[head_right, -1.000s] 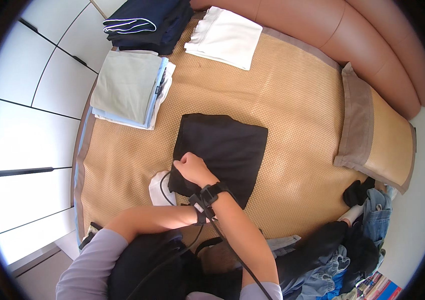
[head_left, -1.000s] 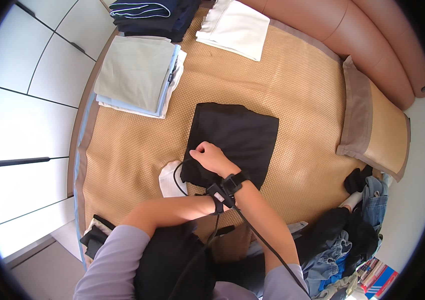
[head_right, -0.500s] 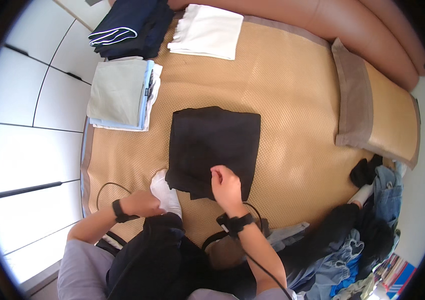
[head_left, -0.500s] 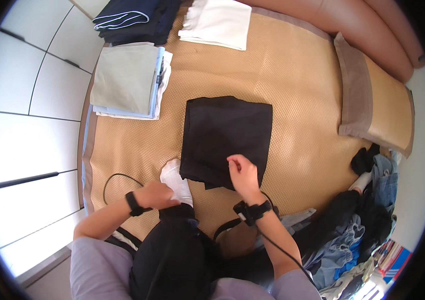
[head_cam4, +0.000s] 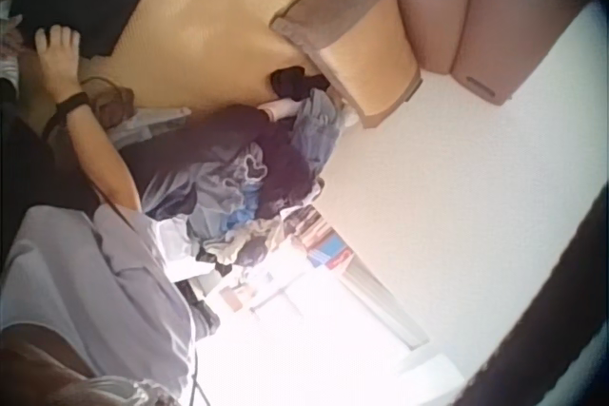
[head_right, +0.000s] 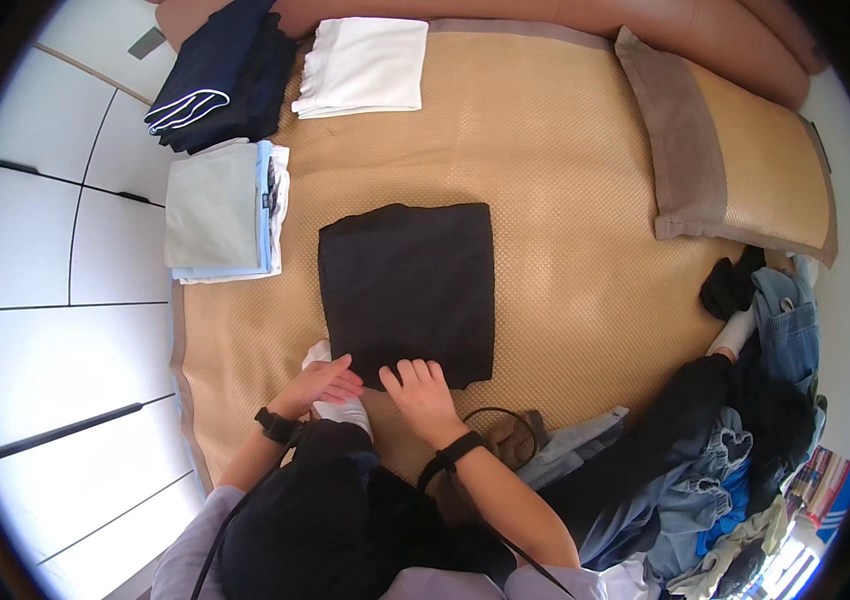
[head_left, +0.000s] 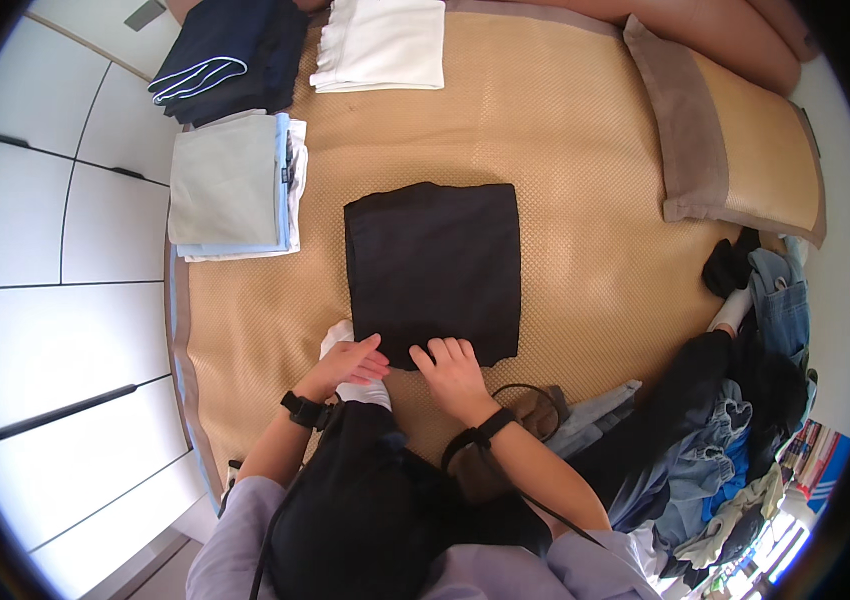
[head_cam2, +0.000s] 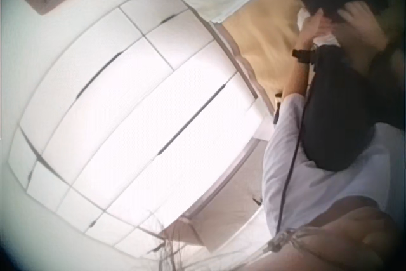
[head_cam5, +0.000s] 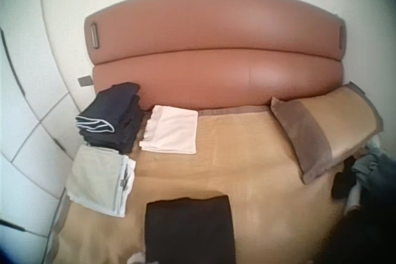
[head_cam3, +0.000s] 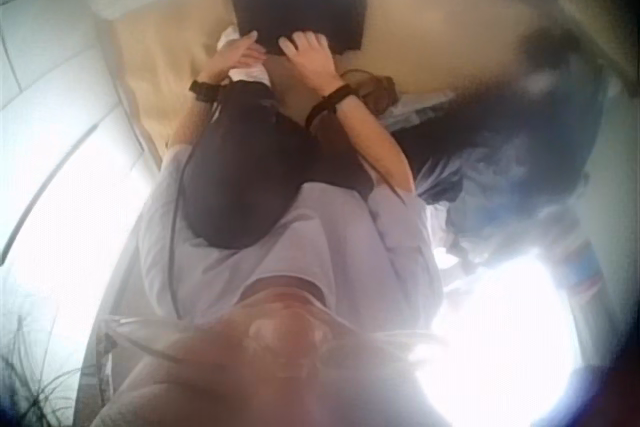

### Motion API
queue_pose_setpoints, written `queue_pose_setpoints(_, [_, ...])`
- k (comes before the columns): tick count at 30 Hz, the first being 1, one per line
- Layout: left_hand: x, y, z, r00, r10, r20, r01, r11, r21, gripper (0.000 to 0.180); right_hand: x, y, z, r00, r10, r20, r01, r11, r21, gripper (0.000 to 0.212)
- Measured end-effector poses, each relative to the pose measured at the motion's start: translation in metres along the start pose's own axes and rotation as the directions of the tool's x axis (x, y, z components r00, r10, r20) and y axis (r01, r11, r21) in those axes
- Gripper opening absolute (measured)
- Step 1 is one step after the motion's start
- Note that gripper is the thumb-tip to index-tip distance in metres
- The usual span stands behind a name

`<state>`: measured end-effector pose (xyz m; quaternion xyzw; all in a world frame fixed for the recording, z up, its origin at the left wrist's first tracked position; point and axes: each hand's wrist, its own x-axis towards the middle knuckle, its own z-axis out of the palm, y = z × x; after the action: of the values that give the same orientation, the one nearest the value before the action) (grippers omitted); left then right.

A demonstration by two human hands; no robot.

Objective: The person folds black trousers, a light-colored t-shirt, and a light-blue garment on a bed and places them in a stack.

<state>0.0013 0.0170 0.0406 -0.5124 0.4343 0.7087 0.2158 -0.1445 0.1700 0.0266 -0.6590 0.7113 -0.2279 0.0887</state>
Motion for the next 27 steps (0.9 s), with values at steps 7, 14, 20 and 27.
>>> queue_pose_setpoints(7, [0.011,-0.02,-0.002,0.855,0.233,-0.464,-0.167,0.97,0.179,0.045,0.01,0.004,0.008,0.998,-0.058,0.021,0.059,0.998,-0.035,0.02])
queue_pose_setpoints(14, [0.01,-0.026,-0.007,0.864,0.38,-0.331,-0.335,0.924,0.186,0.034,0.019,-0.001,0.001,0.985,-0.07,0.158,0.087,0.991,-0.104,0.017])
queue_pose_setpoints(20, [0.0,-0.026,-0.005,0.821,0.509,-0.259,-0.421,0.846,0.327,0.025,0.011,0.007,0.015,0.984,-0.154,0.089,0.164,0.979,-0.121,0.014])
queue_pose_setpoints(27, [-0.002,-0.026,-0.014,0.763,0.597,-0.246,-0.537,0.799,0.271,0.019,0.019,0.0,0.009,0.974,-0.192,-0.12,0.189,0.981,-0.034,0.011])
